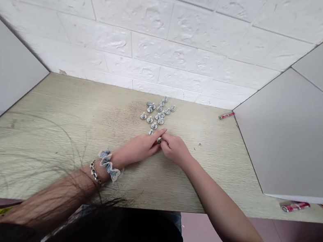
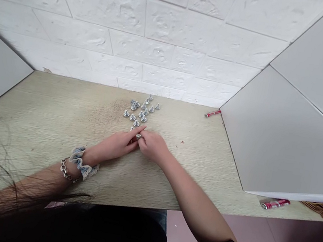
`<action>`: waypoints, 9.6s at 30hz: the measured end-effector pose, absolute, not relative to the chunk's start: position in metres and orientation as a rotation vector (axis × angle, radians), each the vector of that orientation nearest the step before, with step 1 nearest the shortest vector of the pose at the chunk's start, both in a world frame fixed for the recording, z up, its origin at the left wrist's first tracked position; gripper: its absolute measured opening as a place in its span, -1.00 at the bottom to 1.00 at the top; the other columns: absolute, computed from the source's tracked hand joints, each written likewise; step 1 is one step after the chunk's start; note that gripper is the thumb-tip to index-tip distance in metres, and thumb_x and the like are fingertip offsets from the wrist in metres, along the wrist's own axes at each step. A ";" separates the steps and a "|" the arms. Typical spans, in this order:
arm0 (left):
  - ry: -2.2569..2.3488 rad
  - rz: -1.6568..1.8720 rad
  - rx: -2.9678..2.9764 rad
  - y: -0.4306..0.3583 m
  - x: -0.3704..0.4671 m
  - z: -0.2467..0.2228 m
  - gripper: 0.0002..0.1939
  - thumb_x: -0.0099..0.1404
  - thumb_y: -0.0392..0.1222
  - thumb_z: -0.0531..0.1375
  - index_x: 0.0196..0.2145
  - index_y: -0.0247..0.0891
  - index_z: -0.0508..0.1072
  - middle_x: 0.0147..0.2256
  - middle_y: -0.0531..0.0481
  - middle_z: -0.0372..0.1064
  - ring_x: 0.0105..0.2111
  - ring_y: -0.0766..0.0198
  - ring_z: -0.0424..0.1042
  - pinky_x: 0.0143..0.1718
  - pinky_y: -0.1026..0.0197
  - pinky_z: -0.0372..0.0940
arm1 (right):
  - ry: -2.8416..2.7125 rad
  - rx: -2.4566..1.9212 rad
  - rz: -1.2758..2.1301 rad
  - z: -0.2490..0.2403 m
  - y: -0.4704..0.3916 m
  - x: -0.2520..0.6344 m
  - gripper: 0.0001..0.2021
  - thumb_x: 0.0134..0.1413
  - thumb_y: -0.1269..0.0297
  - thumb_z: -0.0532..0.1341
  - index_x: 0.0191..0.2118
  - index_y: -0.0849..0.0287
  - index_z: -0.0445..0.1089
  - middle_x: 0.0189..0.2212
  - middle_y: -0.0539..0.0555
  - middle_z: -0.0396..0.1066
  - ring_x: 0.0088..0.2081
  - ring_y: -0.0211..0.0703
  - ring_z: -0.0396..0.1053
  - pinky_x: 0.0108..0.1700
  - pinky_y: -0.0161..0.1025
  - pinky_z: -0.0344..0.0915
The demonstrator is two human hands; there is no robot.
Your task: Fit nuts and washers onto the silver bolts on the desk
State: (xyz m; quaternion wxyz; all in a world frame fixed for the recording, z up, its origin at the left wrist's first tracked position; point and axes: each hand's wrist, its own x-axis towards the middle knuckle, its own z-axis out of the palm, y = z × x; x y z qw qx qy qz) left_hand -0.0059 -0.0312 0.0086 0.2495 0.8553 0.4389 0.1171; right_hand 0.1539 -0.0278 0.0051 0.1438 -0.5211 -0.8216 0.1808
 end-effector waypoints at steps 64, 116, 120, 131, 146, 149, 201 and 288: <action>1.317 0.110 2.452 -0.022 -0.013 0.010 -0.74 0.31 -0.06 -0.01 -0.24 -0.23 0.38 -0.30 -0.07 0.42 -0.30 0.16 0.40 -0.31 0.20 0.21 | -1.937 -1.436 0.676 -0.012 -0.013 0.163 -0.72 0.17 0.28 -0.08 -0.16 0.16 0.32 -0.37 0.05 0.40 -0.33 -0.19 0.32 -0.23 -0.24 0.22; 1.295 0.093 2.300 -0.016 -0.030 0.023 -0.86 0.11 -0.18 0.18 -0.38 -0.30 0.40 -0.37 -0.06 0.33 -0.30 0.15 0.32 -0.28 0.19 0.15 | -1.496 -1.418 0.560 0.001 0.049 0.167 -0.72 0.00 0.09 0.15 -0.36 0.23 0.42 -0.69 -0.13 0.06 -0.56 -0.31 0.08 -0.43 -0.32 0.06; 1.420 0.064 2.301 -0.023 -0.029 0.027 -0.85 0.13 -0.16 0.18 -0.45 -0.31 0.39 -0.41 -0.09 0.35 -0.32 0.10 0.33 -0.30 0.16 0.14 | -1.542 -1.369 0.503 0.005 0.025 0.160 -0.73 0.05 0.09 0.14 -0.35 0.21 0.41 -0.67 -0.11 0.12 -0.57 -0.31 0.11 -0.46 -0.33 0.10; 1.423 0.180 2.152 -0.018 -0.030 0.020 -0.92 0.02 -0.21 0.22 -0.51 -0.25 0.40 -0.50 0.02 0.35 -0.43 0.21 0.32 -0.41 0.22 0.10 | -2.062 -1.102 0.060 0.010 -0.015 0.144 -0.77 0.19 0.20 0.05 -0.27 0.18 0.41 -0.40 0.09 0.41 -0.36 -0.19 0.34 -0.31 -0.28 0.24; 0.932 0.976 0.983 -0.017 -0.018 0.027 -0.76 -0.08 -0.12 0.36 -0.51 -0.31 0.44 -0.32 0.02 0.40 -0.33 0.38 0.32 -0.26 0.29 0.22 | -2.125 -1.106 0.000 0.011 -0.018 0.143 -0.72 0.23 0.25 -0.01 -0.17 0.16 0.43 -0.41 0.09 0.39 -0.36 -0.20 0.32 -0.28 -0.27 0.23; 0.913 0.993 0.920 -0.017 -0.017 0.028 -0.76 -0.10 -0.17 0.37 -0.51 -0.32 0.43 -0.37 0.05 0.40 -0.35 0.41 0.32 -0.24 0.30 0.22 | -2.109 -1.085 -0.018 0.011 -0.019 0.142 -0.72 0.23 0.23 0.00 -0.17 0.14 0.44 -0.42 0.08 0.41 -0.37 -0.21 0.32 -0.29 -0.28 0.23; 0.879 0.916 1.084 -0.020 -0.012 0.025 -0.67 0.05 0.05 0.26 -0.45 -0.32 0.43 -0.47 0.04 0.31 -0.48 0.43 0.23 -0.48 0.36 0.13 | -2.089 -0.924 0.255 0.007 -0.024 0.132 -0.62 0.22 0.38 -0.11 0.13 0.12 0.13 0.05 0.13 0.31 0.06 -0.18 0.28 0.05 -0.15 0.27; 1.413 0.850 2.021 -0.022 -0.019 0.030 -0.76 0.19 -0.06 0.11 -0.31 -0.24 0.48 -0.55 0.11 0.30 -0.53 0.35 0.21 -0.42 0.31 0.09 | -2.036 -0.866 0.319 0.018 -0.018 0.142 -0.77 0.16 0.37 0.08 -0.14 0.09 0.44 -0.21 0.05 0.46 -0.16 -0.23 0.40 -0.08 -0.21 0.37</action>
